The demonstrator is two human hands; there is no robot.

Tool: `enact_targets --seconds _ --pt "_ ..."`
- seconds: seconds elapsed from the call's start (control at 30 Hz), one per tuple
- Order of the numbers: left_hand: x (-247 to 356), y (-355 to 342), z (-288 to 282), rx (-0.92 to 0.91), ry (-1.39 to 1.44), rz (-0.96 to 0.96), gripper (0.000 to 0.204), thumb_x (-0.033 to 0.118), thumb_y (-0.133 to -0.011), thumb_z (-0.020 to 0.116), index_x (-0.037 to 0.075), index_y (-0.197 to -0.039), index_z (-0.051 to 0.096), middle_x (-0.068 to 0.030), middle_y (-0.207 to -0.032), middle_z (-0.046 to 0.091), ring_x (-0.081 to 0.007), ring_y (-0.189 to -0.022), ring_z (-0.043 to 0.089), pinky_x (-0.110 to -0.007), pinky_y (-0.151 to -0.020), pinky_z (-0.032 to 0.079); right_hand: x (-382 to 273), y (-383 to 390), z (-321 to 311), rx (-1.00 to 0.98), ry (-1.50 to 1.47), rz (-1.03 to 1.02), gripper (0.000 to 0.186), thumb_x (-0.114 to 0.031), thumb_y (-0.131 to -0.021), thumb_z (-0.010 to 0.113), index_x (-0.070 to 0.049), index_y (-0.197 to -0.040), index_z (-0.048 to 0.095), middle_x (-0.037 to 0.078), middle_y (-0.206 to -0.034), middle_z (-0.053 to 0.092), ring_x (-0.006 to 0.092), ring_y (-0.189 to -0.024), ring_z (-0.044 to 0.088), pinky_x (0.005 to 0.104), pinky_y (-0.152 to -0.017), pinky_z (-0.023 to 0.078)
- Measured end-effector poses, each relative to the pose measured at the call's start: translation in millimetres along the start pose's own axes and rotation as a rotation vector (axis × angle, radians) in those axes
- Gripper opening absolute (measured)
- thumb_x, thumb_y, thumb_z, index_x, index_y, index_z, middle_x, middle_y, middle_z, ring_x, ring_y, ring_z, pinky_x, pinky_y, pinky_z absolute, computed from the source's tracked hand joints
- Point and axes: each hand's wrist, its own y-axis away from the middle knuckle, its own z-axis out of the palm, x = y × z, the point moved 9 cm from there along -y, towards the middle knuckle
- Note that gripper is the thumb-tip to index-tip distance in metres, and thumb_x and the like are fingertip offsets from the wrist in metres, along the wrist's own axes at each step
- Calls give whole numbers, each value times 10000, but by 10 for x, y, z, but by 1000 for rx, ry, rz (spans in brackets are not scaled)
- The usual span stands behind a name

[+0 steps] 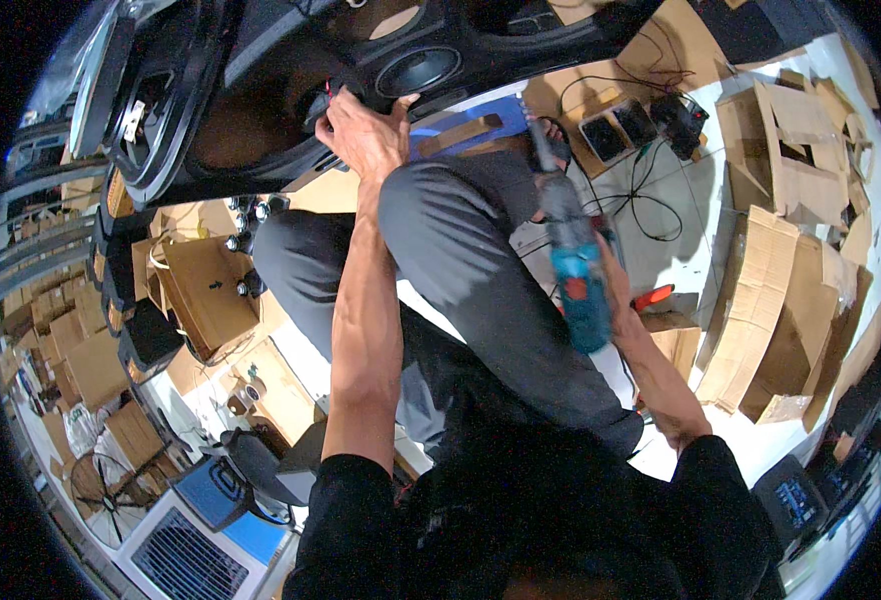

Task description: The person is repairing a speaker by soldering wires to the terminals and securing a component with a drill. They use a soldering iron to connect wires and a power drill to fasten a screw.

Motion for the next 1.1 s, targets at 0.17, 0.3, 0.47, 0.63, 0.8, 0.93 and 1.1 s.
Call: enact_targets --seconds 0.17,0.3,0.47,0.63,0.8,0.93,1.1 --pt "-61 -11 9 65 -48 51 741 483 -594 806 -31 -1018 481 -180 -945 582 -327 -940 559 -463 -921 325 -555 -318 18 184 274 -599 525 -71 -813 519 91 -1297 397 191 -1305 493 326 -1089 553 388 -919 448" --pt "16 -45 -27 54 -42 147 703 497 -630 782 -30 -986 484 -180 -900 581 -340 -886 552 -461 -889 325 -707 -487 -66 253 332 -702 516 -65 -789 518 80 -1276 427 207 -1273 511 329 -1016 585 383 -853 493" --pt "40 -123 -22 56 -28 328 648 559 -644 751 -14 -748 466 -177 -651 546 -359 -661 536 -440 -821 347 -689 -605 41 220 461 -662 559 -90 -737 546 69 -1265 453 199 -1216 547 306 -953 602 388 -827 505" --pt "22 -112 -43 72 -24 339 647 548 -641 762 -10 -754 455 -175 -637 539 -358 -634 528 -434 -796 352 -791 -666 64 227 487 -707 538 -71 -744 530 68 -1258 457 197 -1210 548 300 -931 613 368 -795 518" --pt "56 -108 -53 108 -1 389 670 560 -647 756 -19 -786 449 -173 -627 530 -356 -617 521 -424 -781 349 -755 -672 110 241 508 -708 547 -96 -747 539 63 -1263 454 183 -1230 539 308 -948 607 364 -746 525" --pt "37 -113 -44 91 -21 359 666 561 -636 764 -14 -774 458 -156 -616 542 -346 -620 533 -429 -799 347 -744 -711 143 222 501 -669 563 -118 -746 547 52 -1274 450 182 -1245 527 305 -953 598 363 -733 523" --pt "49 -109 -53 88 2 366 657 526 -636 775 -28 -797 462 -175 -656 539 -350 -654 529 -430 -801 343 -783 -734 126 258 499 -688 570 -113 -746 542 45 -1285 445 184 -1236 526 295 -955 595 361 -738 522"
